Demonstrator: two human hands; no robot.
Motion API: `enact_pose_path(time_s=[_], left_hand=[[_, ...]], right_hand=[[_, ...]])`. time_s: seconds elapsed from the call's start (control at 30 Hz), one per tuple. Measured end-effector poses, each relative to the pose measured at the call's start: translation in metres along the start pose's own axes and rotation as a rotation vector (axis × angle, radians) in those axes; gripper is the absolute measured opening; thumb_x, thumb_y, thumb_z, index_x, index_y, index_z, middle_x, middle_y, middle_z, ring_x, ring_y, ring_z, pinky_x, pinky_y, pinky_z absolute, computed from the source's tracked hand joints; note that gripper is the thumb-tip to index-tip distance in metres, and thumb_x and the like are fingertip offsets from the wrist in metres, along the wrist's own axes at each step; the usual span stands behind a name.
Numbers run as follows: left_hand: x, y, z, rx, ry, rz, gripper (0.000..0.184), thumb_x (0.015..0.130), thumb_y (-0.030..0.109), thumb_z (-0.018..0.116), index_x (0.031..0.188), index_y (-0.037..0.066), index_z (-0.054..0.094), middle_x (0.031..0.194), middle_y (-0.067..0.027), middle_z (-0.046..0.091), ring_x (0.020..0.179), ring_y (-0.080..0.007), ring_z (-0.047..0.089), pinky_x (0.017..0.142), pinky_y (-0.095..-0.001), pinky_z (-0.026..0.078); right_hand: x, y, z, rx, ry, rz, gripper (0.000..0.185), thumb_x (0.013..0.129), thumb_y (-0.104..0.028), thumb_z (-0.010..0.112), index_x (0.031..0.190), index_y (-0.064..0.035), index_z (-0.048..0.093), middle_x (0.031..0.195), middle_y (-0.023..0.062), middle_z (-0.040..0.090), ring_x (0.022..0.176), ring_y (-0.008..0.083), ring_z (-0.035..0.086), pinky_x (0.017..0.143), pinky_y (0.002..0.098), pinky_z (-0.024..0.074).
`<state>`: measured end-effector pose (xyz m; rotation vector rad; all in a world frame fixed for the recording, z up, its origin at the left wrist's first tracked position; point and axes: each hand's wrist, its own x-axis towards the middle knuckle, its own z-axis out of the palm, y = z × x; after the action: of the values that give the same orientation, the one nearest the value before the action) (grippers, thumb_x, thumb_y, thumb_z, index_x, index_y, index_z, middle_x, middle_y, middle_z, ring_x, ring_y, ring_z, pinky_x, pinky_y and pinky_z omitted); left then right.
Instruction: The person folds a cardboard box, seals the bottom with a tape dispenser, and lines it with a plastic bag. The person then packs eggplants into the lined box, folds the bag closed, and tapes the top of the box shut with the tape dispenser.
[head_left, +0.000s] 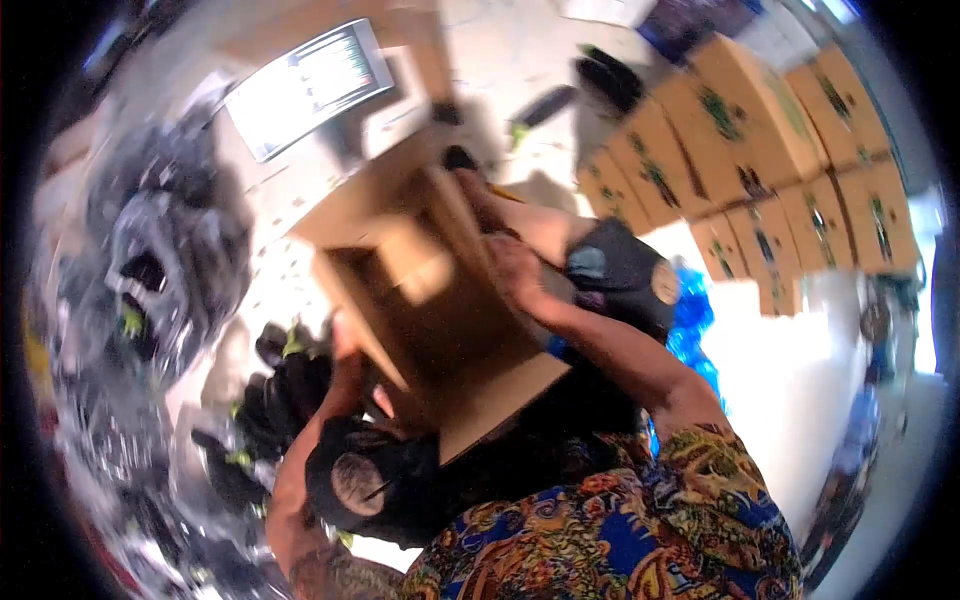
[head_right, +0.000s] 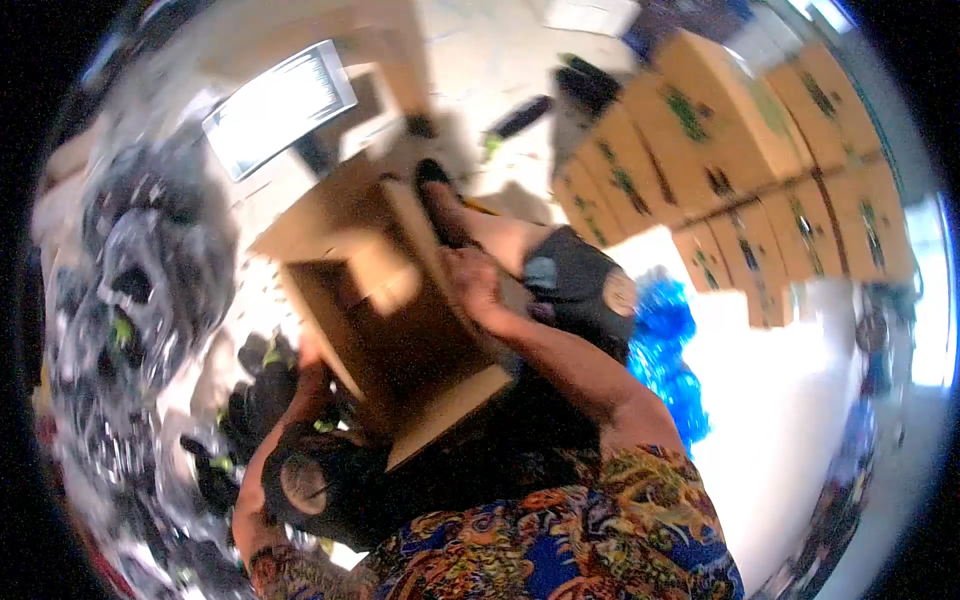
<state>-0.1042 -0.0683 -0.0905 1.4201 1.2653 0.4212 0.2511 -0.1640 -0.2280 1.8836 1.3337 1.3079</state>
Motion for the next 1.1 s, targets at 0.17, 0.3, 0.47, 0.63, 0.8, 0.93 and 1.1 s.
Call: enact_pose_path(time_s=[0.17,0.3,0.47,0.63,0.8,0.93,1.1], left_hand=[[-0.003,0.010,-0.009,0.091,-0.023,-0.058,0.044,0.100,0.038,0.043,0.120,0.000,0.055,0.104,-0.0090,0.060,0.094,-0.0166,0.054,0.083,-0.0298,0.044],[-0.006,0.012,-0.021,0.149,-0.018,-0.098,0.040,0.099,0.035,0.045,0.119,0.001,0.055,0.101,-0.0078,0.060,0.091,-0.0155,0.054,0.079,-0.0287,0.045],[-0.016,0.010,-0.047,0.208,-0.024,-0.157,0.036,0.098,0.032,0.049,0.117,0.003,0.055,0.097,-0.0062,0.059,0.087,-0.0141,0.054,0.075,-0.0274,0.045],[-0.036,0.006,-0.087,0.245,-0.037,-0.254,0.031,0.097,0.030,0.052,0.116,0.005,0.055,0.093,-0.0047,0.059,0.083,-0.0127,0.054,0.071,-0.0261,0.046],[-0.047,0.010,-0.146,0.153,-0.142,-0.345,0.027,0.096,0.027,0.055,0.115,0.007,0.055,0.090,-0.0031,0.058,0.078,-0.0114,0.054,0.067,-0.0248,0.047],[-0.035,0.031,-0.191,-0.173,-0.277,-0.158,0.024,0.095,0.024,0.058,0.114,0.009,0.056,0.087,-0.0019,0.058,0.075,-0.0103,0.054,0.064,-0.0238,0.047],[-0.098,0.206,-0.046,0.017,0.212,0.248,0.024,0.092,0.025,0.063,0.107,0.006,0.060,0.077,0.0023,0.051,0.068,-0.0091,0.050,0.067,-0.0243,0.045]], right_hand=[[0.092,0.194,-0.119,1.384,-0.418,0.039,0.033,0.085,-0.013,0.058,0.112,0.0053,0.054,0.118,0.0244,0.057,0.106,0.0343,0.058,0.090,0.0415,0.0498],[0.078,0.309,-0.144,1.658,-0.073,0.060,0.028,0.085,-0.010,0.061,0.110,0.0002,0.059,0.114,0.0199,0.061,0.105,0.0304,0.060,0.088,0.0382,0.0509],[-0.014,0.410,-0.033,1.687,-0.455,0.661,0.024,0.087,-0.011,0.065,0.110,-0.0041,0.064,0.099,0.0080,0.070,0.088,0.0182,0.067,0.078,0.0304,0.0529],[-0.233,0.366,0.059,1.266,-0.979,0.500,0.036,0.077,-0.032,0.073,0.103,-0.0082,0.068,0.102,0.0153,0.069,0.093,0.0356,0.066,0.083,0.0436,0.0531],[-0.314,0.312,0.031,0.855,-1.194,0.971,0.036,0.075,-0.031,0.073,0.100,-0.0067,0.067,0.106,0.0180,0.066,0.098,0.0361,0.064,0.085,0.0461,0.0518],[-0.341,0.313,0.031,0.938,-1.285,0.963,0.022,0.081,-0.029,0.063,0.090,-0.0102,0.069,0.095,0.0175,0.068,0.094,0.0372,0.064,0.080,0.0468,0.0527],[-0.285,0.371,0.028,1.462,-1.010,0.784,0.023,0.088,-0.024,0.063,0.096,-0.0019,0.068,0.099,0.0145,0.068,0.092,0.0227,0.065,0.084,0.0358,0.0502]])
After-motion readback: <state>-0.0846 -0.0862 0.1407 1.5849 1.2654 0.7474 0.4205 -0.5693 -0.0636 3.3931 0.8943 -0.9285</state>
